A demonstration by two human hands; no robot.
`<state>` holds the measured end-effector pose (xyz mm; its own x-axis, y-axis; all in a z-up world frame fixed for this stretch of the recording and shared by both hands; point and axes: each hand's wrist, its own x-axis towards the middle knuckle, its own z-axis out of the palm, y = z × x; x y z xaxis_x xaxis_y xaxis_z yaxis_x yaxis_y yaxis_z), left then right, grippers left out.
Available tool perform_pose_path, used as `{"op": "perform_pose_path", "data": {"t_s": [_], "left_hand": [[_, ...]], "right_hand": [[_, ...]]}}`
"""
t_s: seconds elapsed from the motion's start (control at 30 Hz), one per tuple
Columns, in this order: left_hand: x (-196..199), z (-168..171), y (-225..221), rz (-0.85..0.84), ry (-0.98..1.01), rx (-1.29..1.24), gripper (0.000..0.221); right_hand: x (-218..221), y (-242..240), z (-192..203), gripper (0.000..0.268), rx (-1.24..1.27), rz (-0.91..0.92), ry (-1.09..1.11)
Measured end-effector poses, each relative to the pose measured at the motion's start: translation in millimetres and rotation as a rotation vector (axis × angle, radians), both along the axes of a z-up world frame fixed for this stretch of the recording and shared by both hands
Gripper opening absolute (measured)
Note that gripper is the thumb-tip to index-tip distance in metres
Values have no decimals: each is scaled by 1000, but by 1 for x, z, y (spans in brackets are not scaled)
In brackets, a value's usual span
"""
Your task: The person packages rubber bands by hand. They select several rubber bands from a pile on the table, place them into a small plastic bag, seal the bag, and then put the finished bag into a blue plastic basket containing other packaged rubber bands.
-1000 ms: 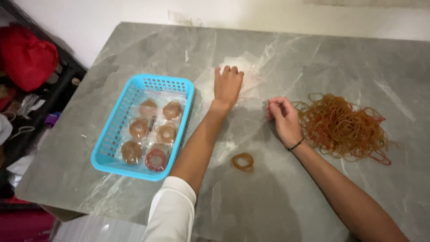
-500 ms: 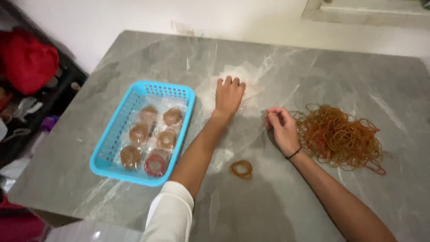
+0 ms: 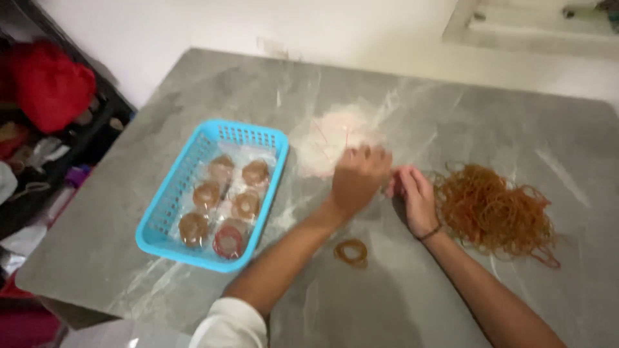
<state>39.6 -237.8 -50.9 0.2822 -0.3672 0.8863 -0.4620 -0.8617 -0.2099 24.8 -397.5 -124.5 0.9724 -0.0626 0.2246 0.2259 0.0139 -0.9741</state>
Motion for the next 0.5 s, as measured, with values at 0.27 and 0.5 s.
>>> {"op": "perform_pose_path", "data": {"t_s": [0.27,0.5], "left_hand": [[-23,-34,19,-201,-4,105,11],[-29,-42,21,-247,6,128,9]], "right_hand": [[0,-3,-10,17,-106,-80,23],[3,-1,-20,26,188,-51,93]]}}
